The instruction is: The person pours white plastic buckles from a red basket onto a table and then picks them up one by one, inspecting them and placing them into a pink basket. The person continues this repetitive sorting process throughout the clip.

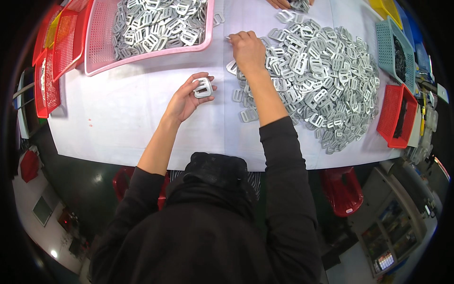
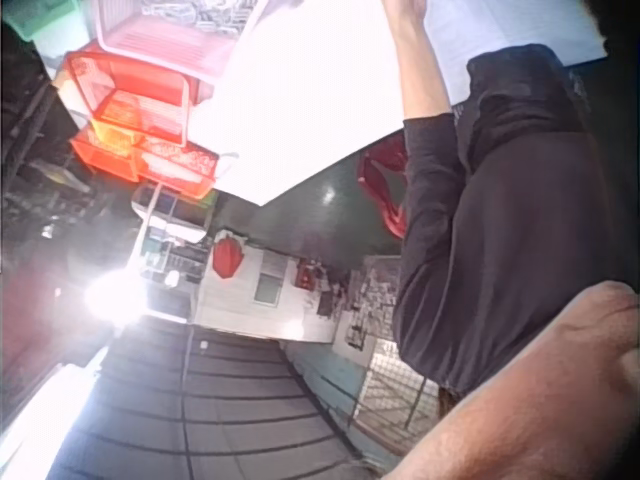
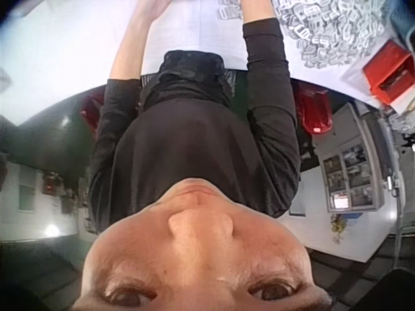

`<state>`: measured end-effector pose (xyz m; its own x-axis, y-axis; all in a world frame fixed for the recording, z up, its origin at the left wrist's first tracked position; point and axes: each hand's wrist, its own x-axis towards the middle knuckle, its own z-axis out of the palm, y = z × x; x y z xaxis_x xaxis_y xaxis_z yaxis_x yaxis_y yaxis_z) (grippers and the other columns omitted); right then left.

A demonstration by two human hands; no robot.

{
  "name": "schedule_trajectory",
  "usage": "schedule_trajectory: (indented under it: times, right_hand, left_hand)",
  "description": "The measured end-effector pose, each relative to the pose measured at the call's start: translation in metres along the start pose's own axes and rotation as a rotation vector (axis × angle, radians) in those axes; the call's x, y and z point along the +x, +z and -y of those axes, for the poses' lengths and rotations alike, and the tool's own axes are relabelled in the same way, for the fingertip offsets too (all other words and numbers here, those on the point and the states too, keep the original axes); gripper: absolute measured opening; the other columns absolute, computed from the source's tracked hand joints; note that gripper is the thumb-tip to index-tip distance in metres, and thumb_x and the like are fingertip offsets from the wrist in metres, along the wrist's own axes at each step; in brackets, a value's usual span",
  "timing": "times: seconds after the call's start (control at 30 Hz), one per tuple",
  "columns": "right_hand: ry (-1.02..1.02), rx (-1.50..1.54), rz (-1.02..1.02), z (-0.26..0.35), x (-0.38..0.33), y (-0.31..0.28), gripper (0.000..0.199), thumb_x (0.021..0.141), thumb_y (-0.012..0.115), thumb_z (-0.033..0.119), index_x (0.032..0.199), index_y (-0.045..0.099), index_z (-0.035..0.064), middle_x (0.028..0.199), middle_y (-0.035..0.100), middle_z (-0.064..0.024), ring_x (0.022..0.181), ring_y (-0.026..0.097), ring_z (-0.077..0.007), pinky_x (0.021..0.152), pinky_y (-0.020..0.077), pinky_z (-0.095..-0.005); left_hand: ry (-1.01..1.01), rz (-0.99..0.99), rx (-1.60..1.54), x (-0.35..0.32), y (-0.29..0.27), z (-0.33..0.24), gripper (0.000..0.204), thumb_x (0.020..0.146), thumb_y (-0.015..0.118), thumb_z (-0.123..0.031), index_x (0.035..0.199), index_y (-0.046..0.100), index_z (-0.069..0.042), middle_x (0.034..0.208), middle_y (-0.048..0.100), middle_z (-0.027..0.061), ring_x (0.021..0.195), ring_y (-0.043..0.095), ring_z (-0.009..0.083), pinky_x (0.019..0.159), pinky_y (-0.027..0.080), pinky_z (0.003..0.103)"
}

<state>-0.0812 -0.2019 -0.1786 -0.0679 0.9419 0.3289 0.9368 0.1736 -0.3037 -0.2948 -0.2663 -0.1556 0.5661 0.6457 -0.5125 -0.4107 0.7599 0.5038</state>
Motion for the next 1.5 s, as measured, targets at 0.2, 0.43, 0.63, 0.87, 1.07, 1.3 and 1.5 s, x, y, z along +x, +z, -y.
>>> schedule_trajectory:
  times: [0.2,0.43,0.63,0.87,1.07,1.3,1.5]
  right_hand:
    - [0.496,0.681,0.563,0.041,-0.010,-0.069,0.022,0.081,0.057,0.022,0.086,0.067,0.0024,0.072,0.063,-0.0129,0.070,0.061,-0.0288,0.065,0.0461,-0.0376]
    - [0.276,0.402,0.248,0.004,0.027,-0.019,0.022,0.082,0.056,0.017,0.099,0.064,0.0048,0.090,0.060,-0.0150,0.083,0.059,-0.0315,0.072,0.0460,-0.0396]
    - [0.191,0.257,0.221,-0.024,0.076,0.052,0.026,0.080,0.058,0.016,0.105,0.056,0.0118,0.099,0.055,-0.0131,0.089,0.057,-0.0328,0.074,0.0471,-0.0407]
    - [0.491,0.242,0.355,0.005,0.044,-0.046,0.019,0.075,0.066,0.015,0.085,0.060,0.0013,0.082,0.063,-0.0128,0.068,0.061,-0.0258,0.061,0.0476,-0.0339]
    - [0.734,1.197,0.420,0.086,-0.023,-0.111,0.022,0.074,0.070,0.010,0.092,0.061,-0.0004,0.071,0.058,-0.0014,0.060,0.052,-0.0079,0.056,0.0424,-0.0193]
    - [0.602,1.063,0.461,0.115,0.023,-0.104,0.032,0.076,0.069,0.019,0.102,0.064,0.0007,0.076,0.060,-0.0033,0.060,0.053,-0.0088,0.051,0.0420,-0.0207]
    - [0.591,1.204,0.457,0.111,0.086,-0.066,0.037,0.081,0.066,0.021,0.110,0.059,0.0002,0.087,0.063,-0.0039,0.071,0.059,-0.0099,0.051,0.0425,-0.0217]
  left_hand:
    - [0.009,0.029,-0.077,0.009,0.002,0.005,0.042,0.093,0.045,-0.033,0.123,0.043,-0.004,0.117,0.052,0.0119,0.106,0.054,0.0238,0.084,0.050,0.037]
    - [0.009,0.045,-0.024,0.018,-0.009,0.022,0.032,0.090,0.052,-0.016,0.121,0.045,-0.010,0.109,0.056,0.0034,0.098,0.057,0.0163,0.084,0.051,0.039]
    - [-0.099,0.179,-0.053,0.013,-0.018,0.005,0.031,0.092,0.049,-0.022,0.120,0.044,-0.010,0.110,0.055,0.0047,0.103,0.055,0.0161,0.084,0.050,0.038]
    - [-0.031,0.163,-0.054,-0.005,-0.010,-0.004,0.033,0.091,0.051,-0.022,0.120,0.043,-0.008,0.113,0.053,0.0065,0.103,0.054,0.0176,0.084,0.050,0.039]
    - [0.104,0.088,-0.130,-0.029,0.026,-0.023,0.033,0.092,0.047,-0.026,0.119,0.042,-0.007,0.115,0.052,0.0113,0.110,0.050,0.0218,0.088,0.047,0.039]
    - [0.222,0.187,-0.235,-0.042,0.042,-0.088,0.050,0.091,0.040,-0.013,0.137,0.023,0.000,0.130,0.040,0.0154,0.116,0.047,0.0253,0.096,0.043,0.042]
    - [0.324,-0.105,0.411,-0.013,0.033,-0.152,0.052,0.087,0.040,0.000,0.137,0.026,0.001,0.125,0.046,0.0164,0.103,0.057,0.0242,0.086,0.050,0.033]
